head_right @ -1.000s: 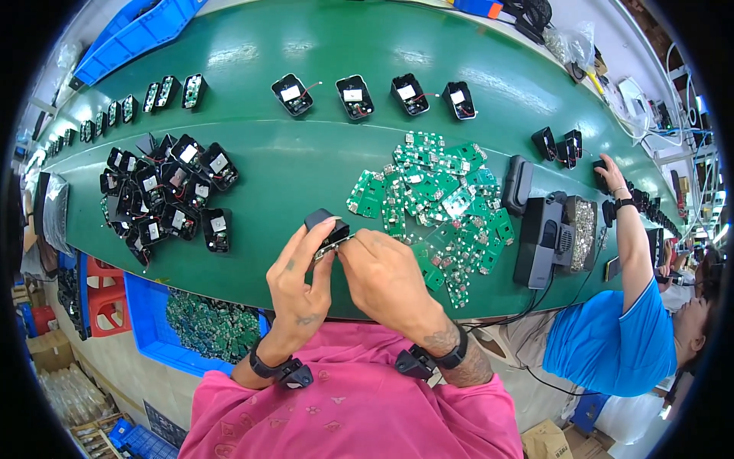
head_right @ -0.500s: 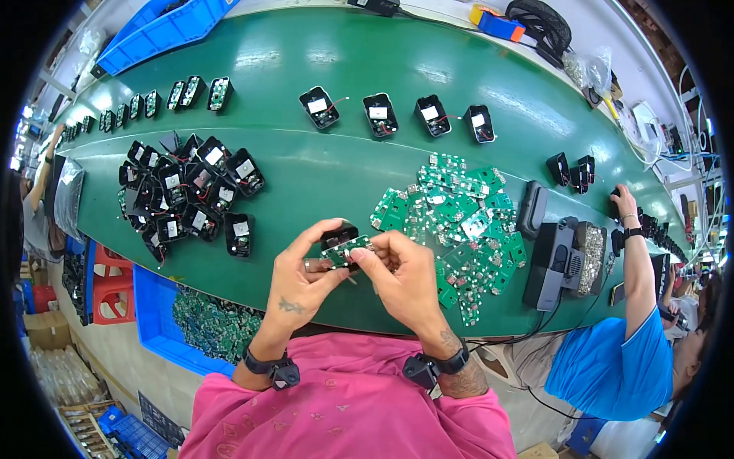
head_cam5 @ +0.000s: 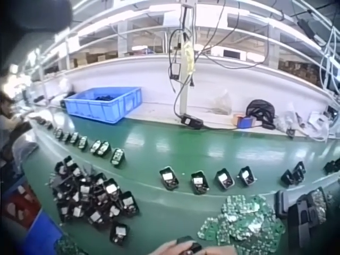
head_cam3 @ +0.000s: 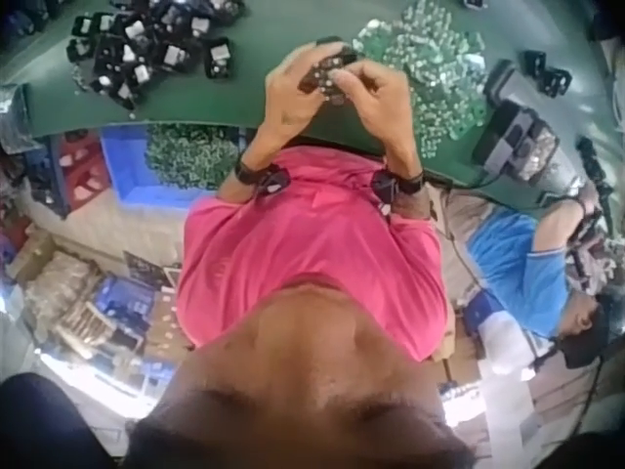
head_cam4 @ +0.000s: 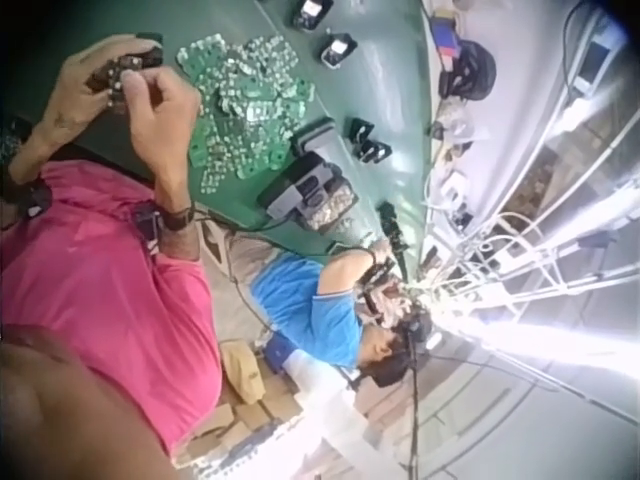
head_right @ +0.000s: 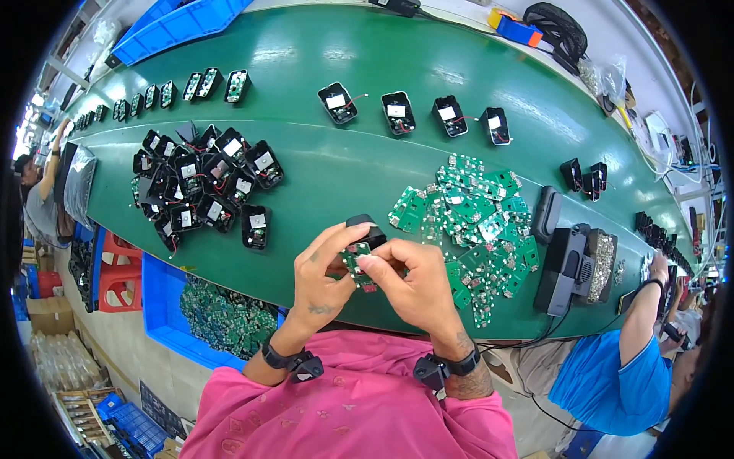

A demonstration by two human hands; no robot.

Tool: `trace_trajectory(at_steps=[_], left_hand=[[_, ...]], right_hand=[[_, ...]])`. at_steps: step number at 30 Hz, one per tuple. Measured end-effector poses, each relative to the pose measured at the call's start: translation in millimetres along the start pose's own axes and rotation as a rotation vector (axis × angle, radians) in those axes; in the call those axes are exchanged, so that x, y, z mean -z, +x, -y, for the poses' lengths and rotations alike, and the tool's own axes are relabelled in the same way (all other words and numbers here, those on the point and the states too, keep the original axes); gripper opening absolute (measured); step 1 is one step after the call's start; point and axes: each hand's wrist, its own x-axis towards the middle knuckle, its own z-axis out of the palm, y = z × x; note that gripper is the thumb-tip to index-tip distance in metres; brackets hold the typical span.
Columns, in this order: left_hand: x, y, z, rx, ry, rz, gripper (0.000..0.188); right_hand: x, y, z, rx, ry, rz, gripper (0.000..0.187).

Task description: The person picks up a black housing and a circuit board, fits the board into the housing, and presses them together. The person then places the assembled unit onto the green conveyor belt and reaches for another circuit board.

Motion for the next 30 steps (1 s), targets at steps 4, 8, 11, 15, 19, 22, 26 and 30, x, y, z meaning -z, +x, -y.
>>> trace_trajectory(at_steps=[4, 8, 11, 15, 19, 22, 26, 30], left_hand=[[2.1, -4.1, 18.2, -0.086, 0.13, -0.044, 0.045], [-1.3, -5.8, 6.7, -0.061, 0.149, -0.088, 0.051], [0.1, -5.1, -0.9, 0.07, 0.108, -0.152, 0.049], [8.6, -0.6, -0.8, 0.186, -0.114, 0.01, 0.051], [12.5, 2.6, -9.5, 0.294, -0.418, 0.113, 0.052], [8.4, 2.7, -7.1, 0.317, -0.389, 0.049, 0.043], [6.3, 1.9, -4.9, 0.399, -0.425, 0.007, 0.032], [1.9, 0.1, -2.2, 0.436, -0.401, -0.01, 0.032]], right_hand=[[-4.5, -2.0, 8.6, 0.142, -0.22, -0.007, 0.013], [-4.7, -3.0, 6.6, 0.102, -0.228, -0.013, 0.016], [-1.7, 1.8, 4.7, 0.106, -0.275, -0.048, 0.019], [0.5, 2.2, 2.1, 0.041, -0.231, -0.047, 0.024], [-1.5, 3.8, 1.0, -0.015, -0.242, -0.113, 0.028], [-7.9, -0.2, -6.9, 0.043, -0.367, -0.139, 0.017], [-13.3, 3.6, -5.7, -0.011, -0.256, -0.08, 0.038], [-22.5, 9.1, -12.1, 0.203, -0.272, -0.031, 0.04]])
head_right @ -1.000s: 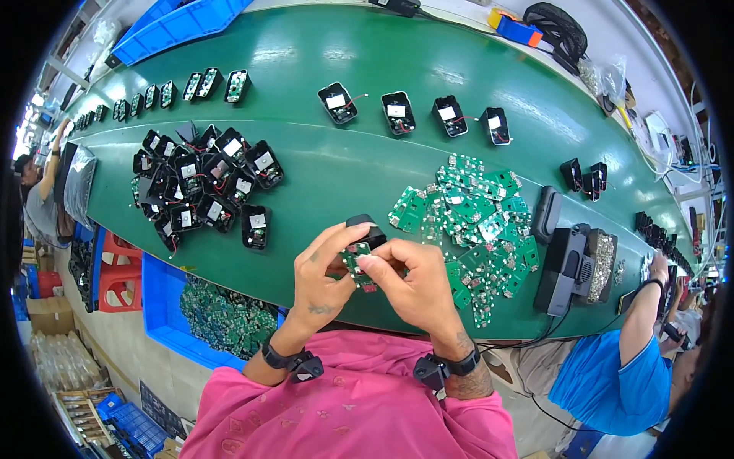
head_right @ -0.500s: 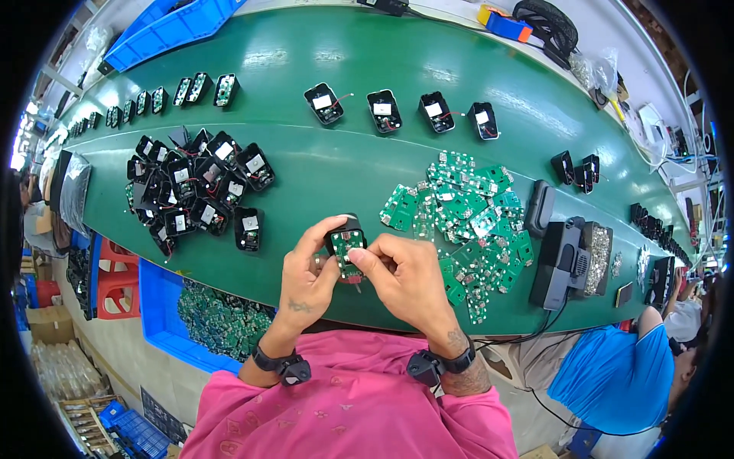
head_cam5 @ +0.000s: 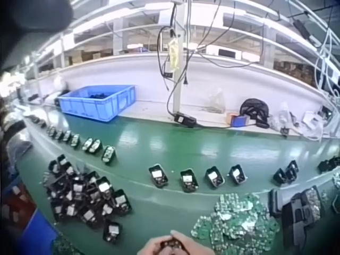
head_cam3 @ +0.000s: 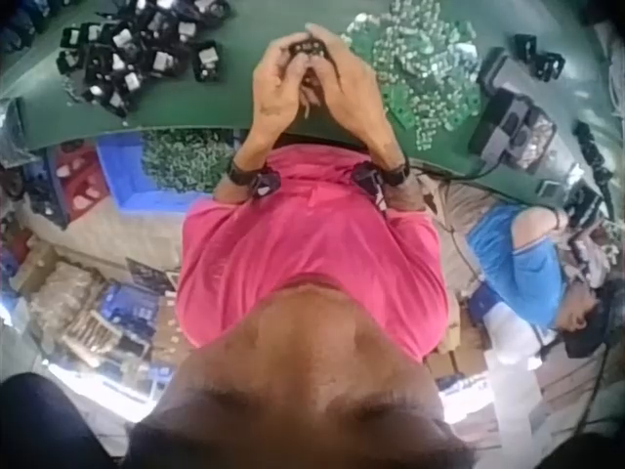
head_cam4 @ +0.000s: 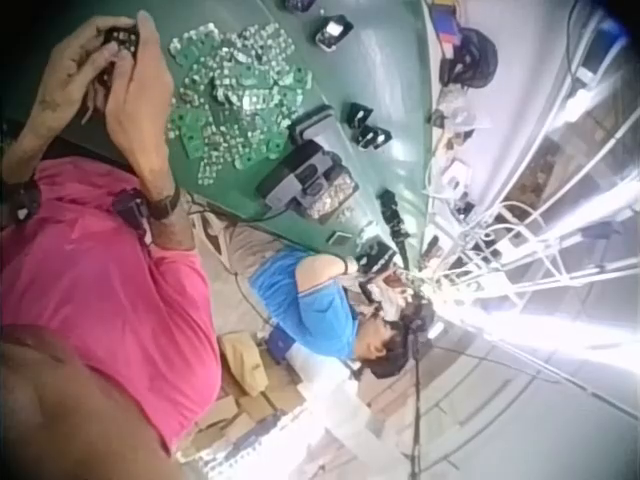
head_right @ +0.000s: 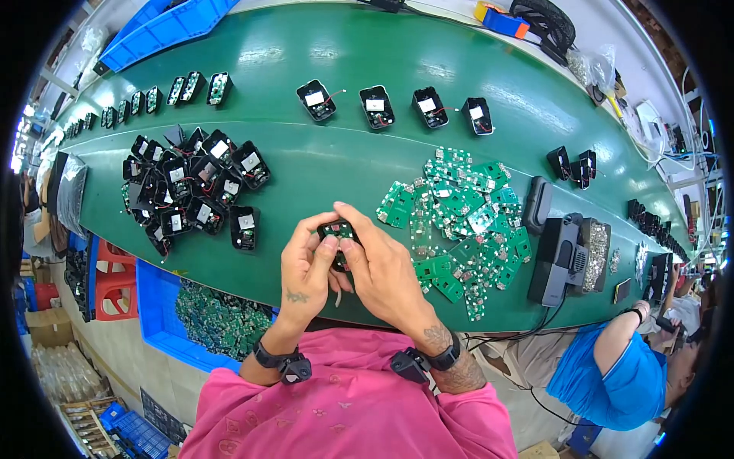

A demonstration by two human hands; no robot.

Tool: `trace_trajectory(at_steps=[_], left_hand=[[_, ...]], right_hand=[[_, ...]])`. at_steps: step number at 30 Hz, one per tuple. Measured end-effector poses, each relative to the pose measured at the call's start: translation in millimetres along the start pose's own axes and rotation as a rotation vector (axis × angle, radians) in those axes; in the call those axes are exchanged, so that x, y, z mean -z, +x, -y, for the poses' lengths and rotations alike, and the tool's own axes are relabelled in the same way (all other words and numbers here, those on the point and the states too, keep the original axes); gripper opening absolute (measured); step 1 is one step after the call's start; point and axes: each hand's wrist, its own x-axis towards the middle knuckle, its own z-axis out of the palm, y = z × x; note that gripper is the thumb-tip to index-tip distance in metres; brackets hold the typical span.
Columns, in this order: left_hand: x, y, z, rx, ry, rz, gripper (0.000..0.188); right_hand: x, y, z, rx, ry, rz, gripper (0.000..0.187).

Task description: The person picks up a black housing and a circuit board, fits the board into the housing, and presses them together. The person then places the assembled unit onto the green conveyor belt and reaches for another circuit board.

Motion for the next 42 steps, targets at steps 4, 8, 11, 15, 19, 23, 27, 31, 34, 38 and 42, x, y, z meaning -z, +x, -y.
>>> trace_trajectory(at_steps=[4, 8, 11, 15, 19, 23, 27, 31, 34, 38, 42], left_hand=[[0.5, 1.7, 1.8, -0.072, 0.03, -0.061, 0.03], [2.4, 3.2, -4.7, -0.107, 0.071, -0.1, 0.029], [14.8, 14.1, -9.2, -0.107, 0.103, -0.138, 0.028], [24.4, 21.3, -11.8, -0.218, 0.039, -0.27, 0.048], [29.3, -2.9, 14.6, -0.126, 0.136, -0.212, 0.042], [21.5, -6.5, 27.8, -0.326, 0.446, -0.184, 0.023], [26.1, -5.5, 34.2, -0.268, 0.353, -0.159, 0.02], [28.4, -6.5, 34.4, -0.318, 0.364, -0.155, 0.022], [17.2, -1.1, 28.0, -0.291, 0.35, -0.15, 0.026], [26.9, -2.1, 30.8, -0.275, 0.235, -0.236, 0.068], [18.2, -1.2, 32.6, -0.42, 0.175, -0.242, 0.091]], right_hand=[[-3.2, 2.8, 3.6, -0.113, 0.134, 0.019, 0.039], [-6.8, 9.1, 8.5, -0.115, 0.147, 0.001, 0.038], [-12.4, 25.0, 9.4, -0.127, 0.172, 0.033, 0.037], [-10.4, 83.7, -12.8, 0.162, -0.194, -0.06, 0.034], [-41.6, 191.4, 6.5, 0.126, -0.28, 0.009, 0.029], [-80.8, 259.8, 7.7, 0.188, -0.638, -0.048, 0.028], [-93.1, 289.0, -25.2, 0.122, -0.831, 0.037, 0.034], [-59.7, 258.7, -26.0, 0.226, -0.959, -0.091, 0.04], [-20.3, 247.8, -25.9, 0.151, -1.001, 0.098, 0.044], [-6.9, 204.1, 4.3, 0.197, -0.883, 0.252, 0.046], [16.8, 117.9, 26.8, 0.137, -0.54, 0.547, 0.06]])
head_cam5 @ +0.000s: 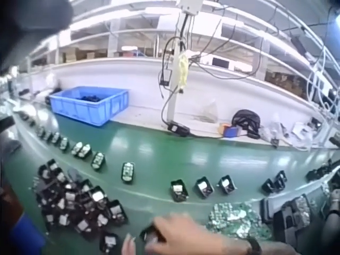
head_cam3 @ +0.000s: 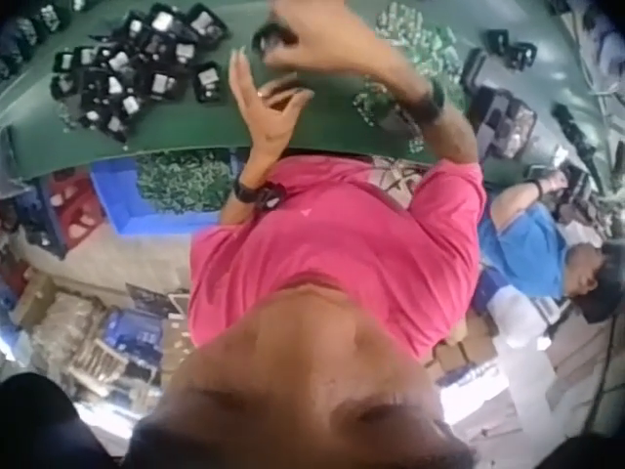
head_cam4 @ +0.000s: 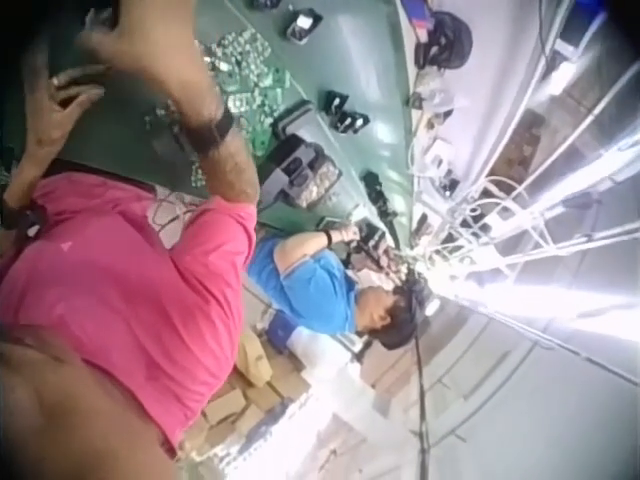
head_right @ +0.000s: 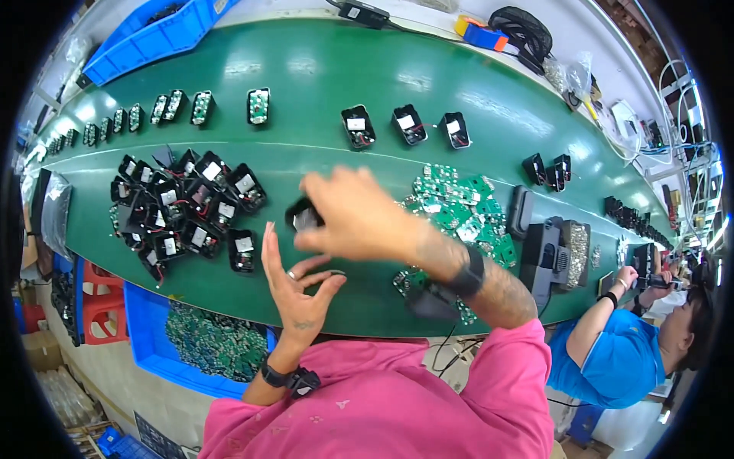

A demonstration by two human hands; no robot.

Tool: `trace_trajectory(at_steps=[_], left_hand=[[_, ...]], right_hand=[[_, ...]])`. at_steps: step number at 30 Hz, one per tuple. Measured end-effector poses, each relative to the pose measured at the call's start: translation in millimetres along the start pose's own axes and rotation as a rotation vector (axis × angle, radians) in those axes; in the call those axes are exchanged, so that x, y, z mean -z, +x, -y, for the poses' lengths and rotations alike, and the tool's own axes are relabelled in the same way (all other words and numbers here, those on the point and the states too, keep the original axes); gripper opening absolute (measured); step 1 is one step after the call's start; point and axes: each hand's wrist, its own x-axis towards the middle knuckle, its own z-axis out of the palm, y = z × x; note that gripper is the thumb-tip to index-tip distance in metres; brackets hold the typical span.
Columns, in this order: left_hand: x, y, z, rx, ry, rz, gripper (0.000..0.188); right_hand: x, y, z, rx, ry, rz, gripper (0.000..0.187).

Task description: The person picks up a black housing and a circuit board, fits the board into the housing, and presses them together. The person then places the assembled unit onto the green conveyor belt and reaches for another circuit board.

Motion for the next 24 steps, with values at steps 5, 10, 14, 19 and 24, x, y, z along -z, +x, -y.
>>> trace_trajectory(at_steps=[5, 10, 14, 19, 24], left_hand=[[2.4, 3.5, 1.9, 0.102, -0.061, 0.181, 0.052], [4.3, 4.8, -9.5, 0.179, -0.266, 0.14, 0.049], [1.8, 5.9, -12.8, 0.249, -0.321, 0.152, 0.051], [-2.5, 5.0, -22.8, 0.269, -0.249, 0.175, 0.054], [-3.7, 1.0, -20.4, 0.323, -0.21, 0.175, 0.034]], right_hand=[[1.5, -60.6, -40.1, -0.028, -0.112, -0.326, 0.071], [-20.0, -90.4, -57.7, -0.17, -0.298, -0.14, 0.069], [-27.5, -96.6, -59.7, -0.1, -0.407, -0.235, 0.062], [-33.0, -95.4, -65.9, 0.061, -0.512, -0.383, 0.04], [-28.2, -99.2, -68.3, 0.058, -0.392, -0.565, 0.02]])
